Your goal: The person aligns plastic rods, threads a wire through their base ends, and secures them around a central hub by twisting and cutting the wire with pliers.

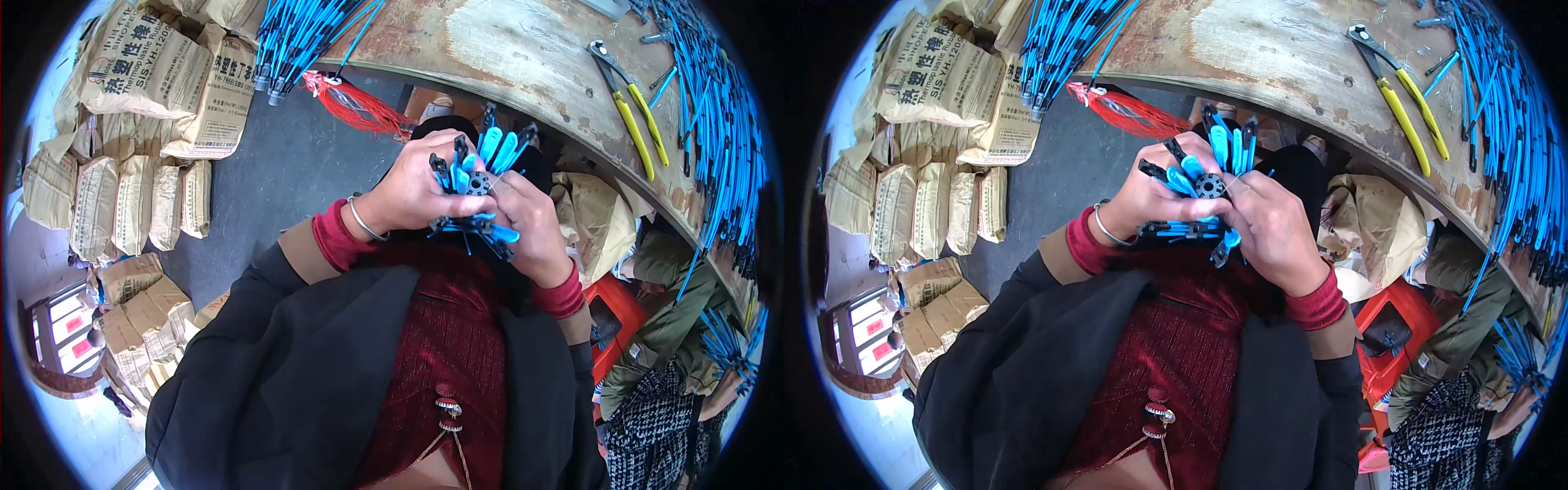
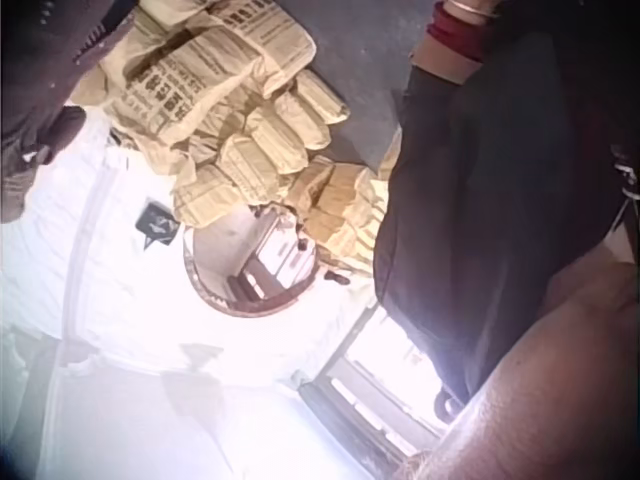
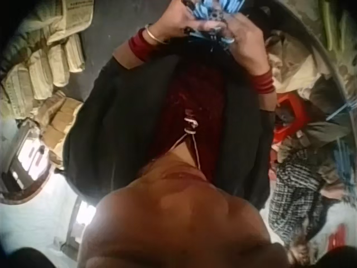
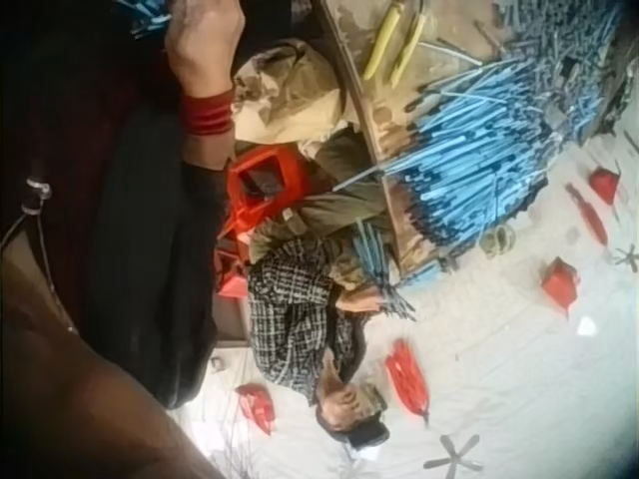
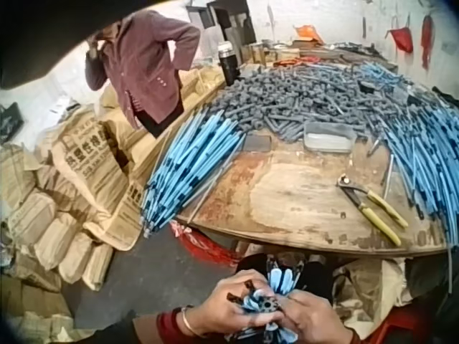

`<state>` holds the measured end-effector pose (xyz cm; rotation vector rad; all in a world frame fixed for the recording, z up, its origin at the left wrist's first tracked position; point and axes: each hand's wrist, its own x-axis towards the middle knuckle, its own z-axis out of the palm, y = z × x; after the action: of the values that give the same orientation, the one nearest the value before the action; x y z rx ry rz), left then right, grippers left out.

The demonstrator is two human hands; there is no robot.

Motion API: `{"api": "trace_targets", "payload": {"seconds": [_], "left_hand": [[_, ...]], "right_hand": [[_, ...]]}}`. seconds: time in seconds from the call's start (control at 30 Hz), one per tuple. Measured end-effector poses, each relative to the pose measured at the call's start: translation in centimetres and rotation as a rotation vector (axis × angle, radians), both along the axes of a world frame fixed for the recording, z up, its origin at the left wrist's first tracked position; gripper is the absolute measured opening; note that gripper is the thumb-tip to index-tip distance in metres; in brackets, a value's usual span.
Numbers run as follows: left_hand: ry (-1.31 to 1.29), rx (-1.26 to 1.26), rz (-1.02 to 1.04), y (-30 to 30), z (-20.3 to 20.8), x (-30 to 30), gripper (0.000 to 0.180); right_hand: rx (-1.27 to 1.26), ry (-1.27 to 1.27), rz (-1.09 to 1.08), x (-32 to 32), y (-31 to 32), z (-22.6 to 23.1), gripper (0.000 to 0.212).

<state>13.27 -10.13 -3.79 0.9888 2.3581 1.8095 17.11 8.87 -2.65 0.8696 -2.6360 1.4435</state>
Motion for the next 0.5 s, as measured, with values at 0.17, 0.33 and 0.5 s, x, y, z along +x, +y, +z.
{"api": "trace_targets", "payload": {"seconds": [0.17, 0.33, 0.5], "left_hand": [[0.006, 0.021, 0.002, 0.6, -0.1, 0.6, 0.035], [-0.029, -0.008, 0.016, 0.6, 0.2, 0.0, 0.032], [-0.180, 0.037, 0.078, 0.9, 0.5, 0.7, 0.028]], "right_hand": [[-0.068, 0.085, 0.007, 0.6, 0.0, -0.7, 0.027], [-0.112, -0.007, -0.069, 0.1, 0.1, -1.1, 0.023], [-0.250, -0.119, -0.125, 0.3, -0.2, -2.1, 0.017]]}}
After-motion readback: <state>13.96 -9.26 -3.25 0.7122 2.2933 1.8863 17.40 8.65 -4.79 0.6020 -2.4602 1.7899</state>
